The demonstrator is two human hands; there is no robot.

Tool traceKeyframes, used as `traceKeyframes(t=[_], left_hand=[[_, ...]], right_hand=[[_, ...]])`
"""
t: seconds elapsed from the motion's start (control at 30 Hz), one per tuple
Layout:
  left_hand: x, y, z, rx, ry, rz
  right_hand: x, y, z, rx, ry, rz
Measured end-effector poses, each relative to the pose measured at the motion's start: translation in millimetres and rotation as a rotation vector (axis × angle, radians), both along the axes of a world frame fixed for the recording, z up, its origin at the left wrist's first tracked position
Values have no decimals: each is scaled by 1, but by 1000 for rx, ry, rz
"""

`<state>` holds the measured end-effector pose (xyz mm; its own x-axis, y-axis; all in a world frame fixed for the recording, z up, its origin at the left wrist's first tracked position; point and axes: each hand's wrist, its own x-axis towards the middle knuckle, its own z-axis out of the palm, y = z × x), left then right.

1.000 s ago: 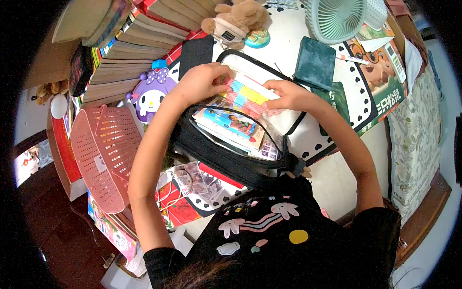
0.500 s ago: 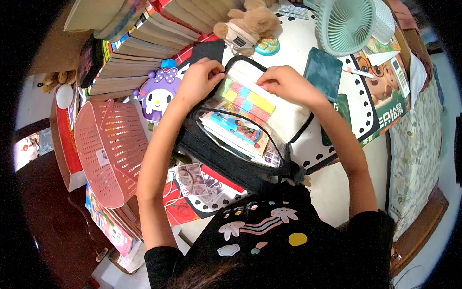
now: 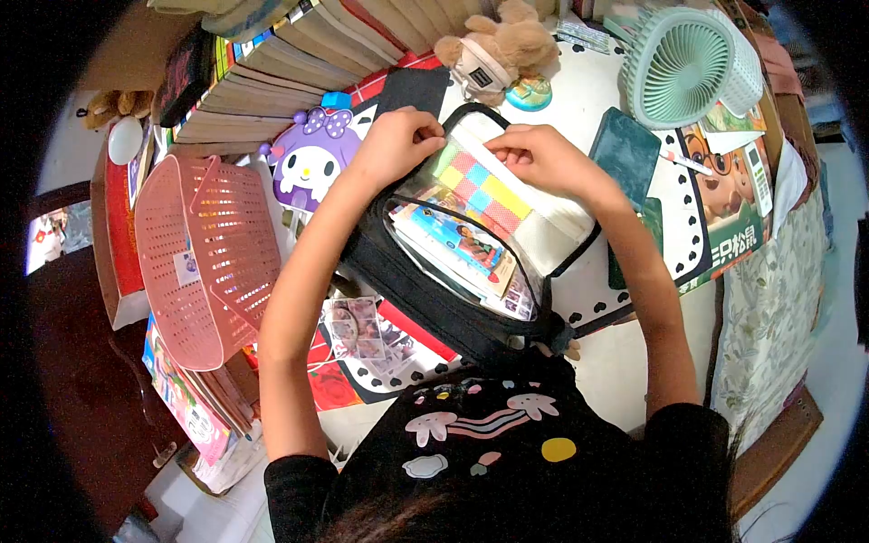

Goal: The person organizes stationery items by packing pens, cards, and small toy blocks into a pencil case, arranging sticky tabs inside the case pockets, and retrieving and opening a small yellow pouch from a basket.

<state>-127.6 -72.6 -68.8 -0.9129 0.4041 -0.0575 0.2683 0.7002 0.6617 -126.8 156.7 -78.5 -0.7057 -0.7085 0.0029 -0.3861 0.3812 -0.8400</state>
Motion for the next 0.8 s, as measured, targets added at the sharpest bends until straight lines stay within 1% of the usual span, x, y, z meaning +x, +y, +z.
traceKeyframes(t=[0.03, 0.17, 0.23, 0.37, 0.43, 0.47, 0.53, 0.67, 0.73, 0.8], left_hand=[[0, 0, 0, 2, 4, -5], [-1, 0, 0, -8, -21, 20], [-1, 0, -2, 36, -91, 25], [1, 1, 5, 42, -82, 24], [1, 0, 8, 136, 60, -143], [2, 0, 8, 136, 60, -142], [2, 1, 6, -2, 90, -241], [2, 0, 2, -37, 153, -227], [3, -1, 2, 1, 100, -207], [4, 0, 4, -9, 90, -213]], right_hand=[[1, -1, -1, -27, -50, -37], [1, -5, -8, -55, -79, -79], [2, -6, -7, -60, -88, -104], [5, -6, -7, -72, -131, -127], [5, -6, -8, -87, -157, -134], [6, -6, -7, -86, -157, -132], [7, -6, -6, -114, -178, -144], [9, -5, -10, -145, -156, -157], [11, -5, -11, -131, -55, -151], [12, -3, -11, -111, -52, -152]])
